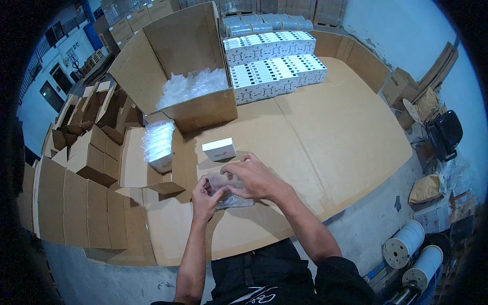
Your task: Packing small white electronics boxes into bubble wrap bags and then into larger shipping boxes.
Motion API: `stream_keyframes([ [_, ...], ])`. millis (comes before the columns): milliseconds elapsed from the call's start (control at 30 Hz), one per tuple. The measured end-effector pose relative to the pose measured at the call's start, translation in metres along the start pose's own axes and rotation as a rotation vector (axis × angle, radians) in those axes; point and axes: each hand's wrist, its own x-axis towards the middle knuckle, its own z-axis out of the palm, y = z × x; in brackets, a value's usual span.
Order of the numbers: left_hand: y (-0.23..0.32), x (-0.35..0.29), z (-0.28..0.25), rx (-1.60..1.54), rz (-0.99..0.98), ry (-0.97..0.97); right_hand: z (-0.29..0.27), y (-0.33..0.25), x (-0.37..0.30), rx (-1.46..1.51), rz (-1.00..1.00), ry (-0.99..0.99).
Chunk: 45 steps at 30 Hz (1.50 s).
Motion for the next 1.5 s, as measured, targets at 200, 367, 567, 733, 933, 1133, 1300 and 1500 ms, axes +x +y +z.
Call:
stream_keyframes([
  [200,0.020,-0.005,0.004,0.039,-0.007,-0.054,-0.007,0.007,0.019,0.100,0.072,-0.292],
  [367,0.027,-0.003,0.004,0.192,0.043,-0.061,-0.013,0.014,0.025,0.196,-0.052,-0.191],
  [567,-0.006,0.000,-0.004,0.124,0.087,0.010,-0.032,0.008,0.041,0.226,0.022,-0.168],
  [733,0.003,0.000,0.002,0.105,0.055,0.081,0.011,0.058,0.031,0.847,0.296,0.510],
  [933,0.005,0.002,-0.001,0.121,0.111,0.166,0.039,0.067,0.031,0.878,0.301,0.320],
  [1133,0.009,0.003,0.001,0.117,0.064,0.130,0.052,0.079,0.026,0.908,0.316,0.256],
  [1300,0.002,0.002,0.000,0.112,0.116,0.169,0.039,0.075,0.021,0.882,0.386,0.309],
  [1500,0.002,0.003,0.003,0.113,0.126,0.140,0.042,0.080,0.021,1.052,0.317,0.666],
])
